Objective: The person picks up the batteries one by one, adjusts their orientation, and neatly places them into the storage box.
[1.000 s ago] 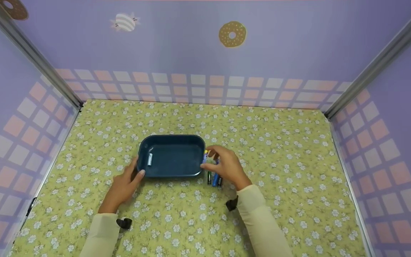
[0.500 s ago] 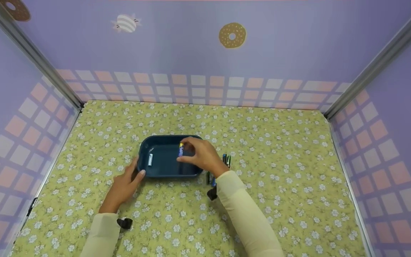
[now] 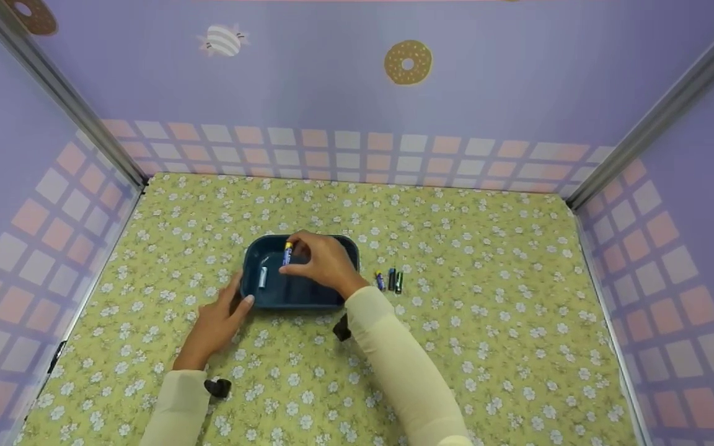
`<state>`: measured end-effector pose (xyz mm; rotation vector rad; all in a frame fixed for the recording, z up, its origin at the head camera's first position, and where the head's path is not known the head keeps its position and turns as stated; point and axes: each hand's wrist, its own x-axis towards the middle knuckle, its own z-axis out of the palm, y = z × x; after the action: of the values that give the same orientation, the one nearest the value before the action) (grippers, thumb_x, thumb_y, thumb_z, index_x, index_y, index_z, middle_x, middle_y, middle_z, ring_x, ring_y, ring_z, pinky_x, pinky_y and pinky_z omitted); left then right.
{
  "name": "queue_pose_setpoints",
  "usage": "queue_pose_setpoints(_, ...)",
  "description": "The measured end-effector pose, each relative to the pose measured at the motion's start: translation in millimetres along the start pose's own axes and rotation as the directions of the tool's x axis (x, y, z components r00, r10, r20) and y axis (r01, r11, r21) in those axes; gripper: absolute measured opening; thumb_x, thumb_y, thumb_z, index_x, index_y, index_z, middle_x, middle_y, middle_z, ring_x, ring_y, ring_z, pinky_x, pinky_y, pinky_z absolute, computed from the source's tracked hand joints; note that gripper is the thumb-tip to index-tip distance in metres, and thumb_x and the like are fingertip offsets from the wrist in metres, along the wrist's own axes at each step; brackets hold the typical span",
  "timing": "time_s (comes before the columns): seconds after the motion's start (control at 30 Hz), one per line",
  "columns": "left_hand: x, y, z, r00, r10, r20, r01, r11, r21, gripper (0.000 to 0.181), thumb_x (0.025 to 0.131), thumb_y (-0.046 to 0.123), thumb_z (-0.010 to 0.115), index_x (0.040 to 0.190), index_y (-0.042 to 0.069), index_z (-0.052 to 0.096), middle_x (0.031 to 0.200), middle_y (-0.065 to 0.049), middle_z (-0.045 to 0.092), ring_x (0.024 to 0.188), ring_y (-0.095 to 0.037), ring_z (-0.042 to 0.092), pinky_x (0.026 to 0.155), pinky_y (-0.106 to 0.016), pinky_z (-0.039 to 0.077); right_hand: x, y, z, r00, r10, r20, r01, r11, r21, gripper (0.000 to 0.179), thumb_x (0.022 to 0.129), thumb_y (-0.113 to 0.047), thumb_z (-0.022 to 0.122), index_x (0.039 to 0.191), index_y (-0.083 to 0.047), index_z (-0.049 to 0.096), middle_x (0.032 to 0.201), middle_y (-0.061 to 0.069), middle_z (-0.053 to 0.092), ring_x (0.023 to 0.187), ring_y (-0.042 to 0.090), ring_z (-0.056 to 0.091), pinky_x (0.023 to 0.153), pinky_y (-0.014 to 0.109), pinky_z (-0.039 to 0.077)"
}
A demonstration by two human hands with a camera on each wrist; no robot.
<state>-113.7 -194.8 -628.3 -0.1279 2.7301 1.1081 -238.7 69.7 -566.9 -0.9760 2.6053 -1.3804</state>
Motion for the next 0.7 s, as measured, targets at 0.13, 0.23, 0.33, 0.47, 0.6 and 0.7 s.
queue_pose_setpoints(0.13, 0.4, 0.8, -0.6, 1.0, -0.009, 0.003, 0.009, 1.0, 0.008, 0.077, 0.099, 0.074, 0.038, 0.163, 0.047, 0.005, 0.168, -0.013, 0.027, 0.156, -0.046, 0.016, 0.115, -0.079, -0.009, 6.6, -2.1, 14.5, 1.0, 0.02, 0.007, -0.02, 1.0, 0.009, 0.059, 0.081, -0.049, 0.085, 0.125, -0.014, 0.067, 0.1, 0.002, 0.073, 0.092, 0.019, 0.07, 0.084, 0.04, 0.059)
queue_pose_setpoints(0.23, 0.6, 0.6, -1.3, 1.0, -0.008, 0.009, 0.008, 1.0, 0.007, 0.078, 0.098, 0.077, 0.036, 0.163, 0.047, 0.004, 0.168, -0.013, 0.027, 0.156, -0.046, 0.015, 0.115, -0.079, -0.009, 10.7, -3.1, 25.1, 0.999, 0.033, 0.027, -0.033, 0.999, 0.001, 0.06, 0.082, -0.05, 0.084, 0.127, -0.014, 0.067, 0.102, 0.004, 0.073, 0.092, 0.02, 0.069, 0.082, 0.04, 0.059)
queue_pose_setpoints(0.33, 0.1, 0.1, -1.8, 1.0, -0.003, 0.012, 0.003, 1.0, 0.0, 0.08, 0.097, 0.079, 0.034, 0.163, 0.047, 0.004, 0.167, -0.014, 0.027, 0.156, -0.045, 0.015, 0.115, -0.079, -0.009, 14.8, -2.3, 33.9, 0.998, 0.043, 0.046, -0.042, 0.999, -0.019, 0.061, 0.083, -0.049, 0.083, 0.129, -0.014, 0.066, 0.103, 0.002, 0.072, 0.091, 0.017, 0.068, 0.08, 0.036, 0.058)
queue_pose_setpoints(0.47, -0.6, 0.8, -2.5, 1.0, 0.001, 0.011, -0.001, 1.0, 0.002, 0.082, 0.096, 0.08, 0.034, 0.164, 0.045, 0.006, 0.167, -0.015, 0.03, 0.155, -0.046, 0.017, 0.115, -0.079, -0.008, 18.5, 1.8, 42.8, 0.995, 0.066, 0.077, -0.063, 0.997, -0.041, 0.06, 0.084, -0.046, 0.083, 0.13, -0.012, 0.066, 0.101, -0.003, 0.071, 0.085, 0.01, 0.065, 0.076, 0.03, 0.056)
queue_pose_setpoints(0.6, -0.5, 0.6, -2.3, 1.0, 0.003, 0.013, -0.003, 1.0, 0.012, 0.083, 0.095, 0.081, 0.033, 0.164, 0.044, 0.006, 0.166, -0.015, 0.031, 0.155, -0.047, 0.018, 0.114, -0.08, -0.007, 19.8, 7.9, 49.8, 0.99, 0.086, 0.109, -0.077, 0.993, -0.085, 0.059, 0.084, -0.046, 0.083, 0.13, -0.013, 0.066, 0.1, -0.006, 0.07, 0.084, 0.007, 0.065, 0.075, 0.029, 0.057)
queue_pose_setpoints(0.7, -0.1, -0.1, -1.7, 1.0, 0.006, 0.013, -0.006, 1.0, 0.012, 0.083, 0.095, 0.082, 0.033, 0.164, 0.044, 0.006, 0.166, -0.014, 0.03, 0.155, -0.047, 0.017, 0.114, -0.08, -0.007, 20.5, 11.5, 54.2, 0.988, 0.097, 0.122, -0.08, 0.988, -0.135, 0.056, 0.084, -0.046, 0.083, 0.128, -0.016, 0.066, 0.101, -0.007, 0.07, 0.086, 0.007, 0.065, 0.077, 0.028, 0.057)
